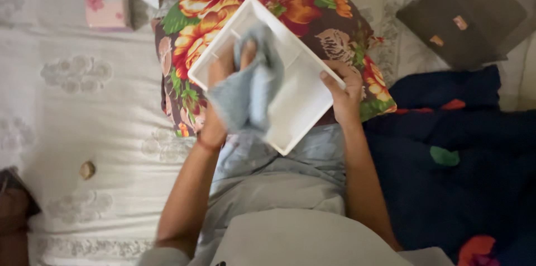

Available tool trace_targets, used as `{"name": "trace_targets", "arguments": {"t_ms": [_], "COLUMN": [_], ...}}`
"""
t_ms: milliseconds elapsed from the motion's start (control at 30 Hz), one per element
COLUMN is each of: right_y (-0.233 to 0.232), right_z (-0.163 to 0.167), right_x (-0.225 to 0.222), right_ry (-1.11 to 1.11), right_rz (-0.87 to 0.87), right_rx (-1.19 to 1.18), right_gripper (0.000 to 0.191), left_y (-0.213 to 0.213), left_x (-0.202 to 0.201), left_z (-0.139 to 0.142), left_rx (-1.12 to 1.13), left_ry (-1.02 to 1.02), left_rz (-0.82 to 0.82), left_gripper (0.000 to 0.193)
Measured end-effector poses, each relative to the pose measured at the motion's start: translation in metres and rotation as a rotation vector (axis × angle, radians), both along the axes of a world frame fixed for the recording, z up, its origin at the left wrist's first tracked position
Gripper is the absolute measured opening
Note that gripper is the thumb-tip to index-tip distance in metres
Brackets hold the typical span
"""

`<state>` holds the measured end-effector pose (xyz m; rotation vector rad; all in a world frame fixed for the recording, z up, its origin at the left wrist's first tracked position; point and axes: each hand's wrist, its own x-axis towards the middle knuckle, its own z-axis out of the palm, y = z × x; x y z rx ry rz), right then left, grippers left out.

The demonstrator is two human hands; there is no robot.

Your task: The person sits on a bed and assembles a small white plastic organizer, fitting frame pieces and side panels together by hand and turning the unit over to press parts into place. They then wipe a compartment tray with a cloth.

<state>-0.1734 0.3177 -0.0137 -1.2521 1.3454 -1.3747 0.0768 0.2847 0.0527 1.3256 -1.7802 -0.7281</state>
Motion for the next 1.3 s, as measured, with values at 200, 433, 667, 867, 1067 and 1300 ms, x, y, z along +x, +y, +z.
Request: {"name": "trace_targets", "arguments": {"t_ms": [200, 433, 667, 867, 1067, 1300], "right_y": [0.000, 0.002, 0.002, 0.000, 0.002, 0.005], "right_z": [-0.005, 0.001, 0.005, 0.001, -0.005, -0.012], "right_x": [0.001, 0.003, 0.002, 0.005, 0.001, 0.006], "right_ry": [-0.066, -0.031, -0.012, -0.073, 0.033, -0.114], "right_rz": [0.013, -0.020, 0.002, -0.031, -0.040, -0.053], "right_rx": [0.026, 0.025, -0.022, -0.002, -0.032, 0.062], "right_gripper": [0.026, 0.027, 0.022, 0.024, 0.023, 0.026], "left_y": [-0.059, -0.074, -0.087, -0.069, -0.057, -0.067], "left_x": [-0.052, -0.030, 0.027, 0.031, -0.027, -0.004], "left_z": [-0.017, -0.025, 0.009, 0.040, -0.006, -0.012], "left_rx": [-0.349, -0.053, 0.326, -0.283, -0.322, -0.290], "left_ry": [-0.838, -0.667, 0.107, -0.435, -0.560, -0.549], "left_rz": [0.195, -0.367, -0.166, 0.073, -0.393, -0.592], "left_gripper": [0.012, 0.034, 0.030, 0.040, 0.041, 0.045]}}
